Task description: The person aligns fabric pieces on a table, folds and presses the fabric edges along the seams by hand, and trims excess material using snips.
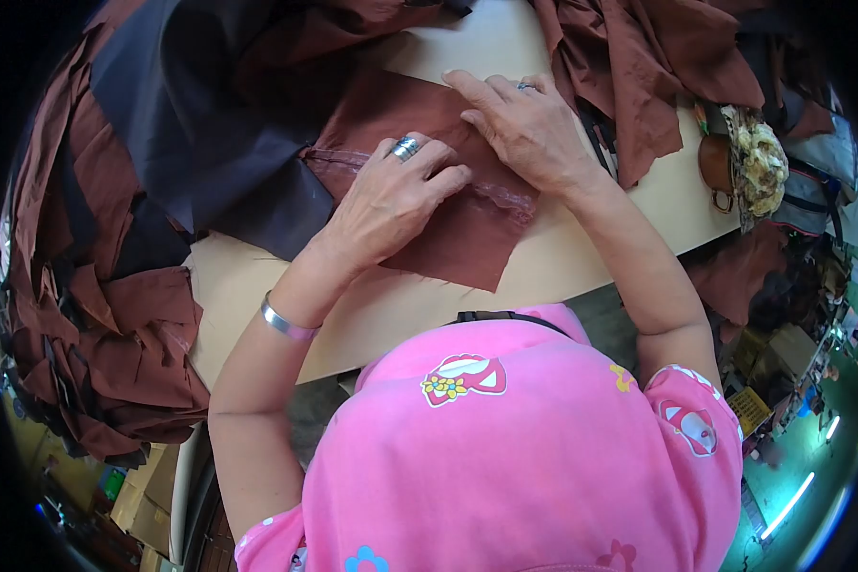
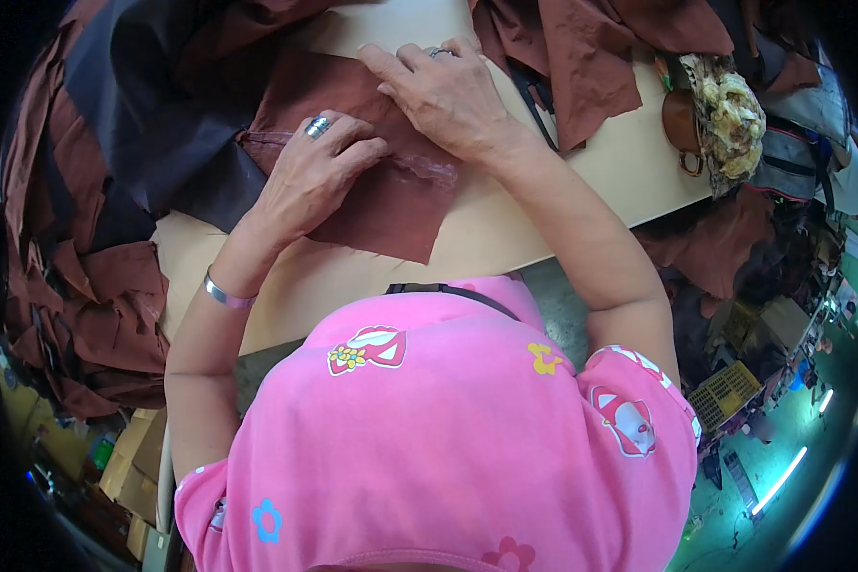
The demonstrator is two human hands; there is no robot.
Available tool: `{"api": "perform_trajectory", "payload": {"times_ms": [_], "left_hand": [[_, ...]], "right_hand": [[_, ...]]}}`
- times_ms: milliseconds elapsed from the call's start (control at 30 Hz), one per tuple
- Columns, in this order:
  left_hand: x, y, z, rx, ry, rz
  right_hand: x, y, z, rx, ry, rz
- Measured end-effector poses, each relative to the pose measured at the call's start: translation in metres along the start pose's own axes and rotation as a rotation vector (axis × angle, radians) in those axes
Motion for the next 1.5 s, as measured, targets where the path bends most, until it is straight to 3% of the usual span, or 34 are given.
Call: {"api": "perform_trajectory", "payload": {"times_ms": [133,733,933,1033,1200,1300,1467,1500], "left_hand": [[-0.002,0.004,-0.004,-0.007,-0.027,-0.050],[0.000,0.017,-0.009,-0.233,-0.051,-0.455],[-0.004,0.005,-0.003,-0.164,-0.093,-0.301],[0.001,0.010,-0.009,-0.199,-0.120,-0.362],[0.004,0.014,-0.007,-0.353,-0.095,-0.533],[0.003,0.010,-0.005,-0.423,-0.166,-0.525],[0.002,-0.006,0.006,-0.235,-0.192,-0.296],[0.003,-0.004,0.005,-0.253,-0.199,-0.340]], "right_hand": [[0.005,-0.001,-0.007,0.080,0.009,0.118],[0.004,-0.002,-0.003,-0.001,0.001,0.181],[0.001,-0.001,0.000,0.002,0.003,0.114],[-0.006,-0.006,-0.003,0.115,-0.067,-0.044],[-0.003,-0.011,-0.011,0.035,0.004,0.091],[-0.003,-0.010,-0.012,0.002,-0.022,0.117],[-0.001,-0.009,-0.010,-0.014,-0.020,0.150],[-0.001,-0.009,-0.010,-0.006,-0.027,0.154]]}}
Point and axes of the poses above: each hand's wrist, its own x-axis away from the middle knuckle, its own z-axis out of the back of the hand, y = z × x, the point moved 8 cm from there along -x, towards the middle knuckle, and after that the axes turned 13 degrees about y, right-handed, at the moved point
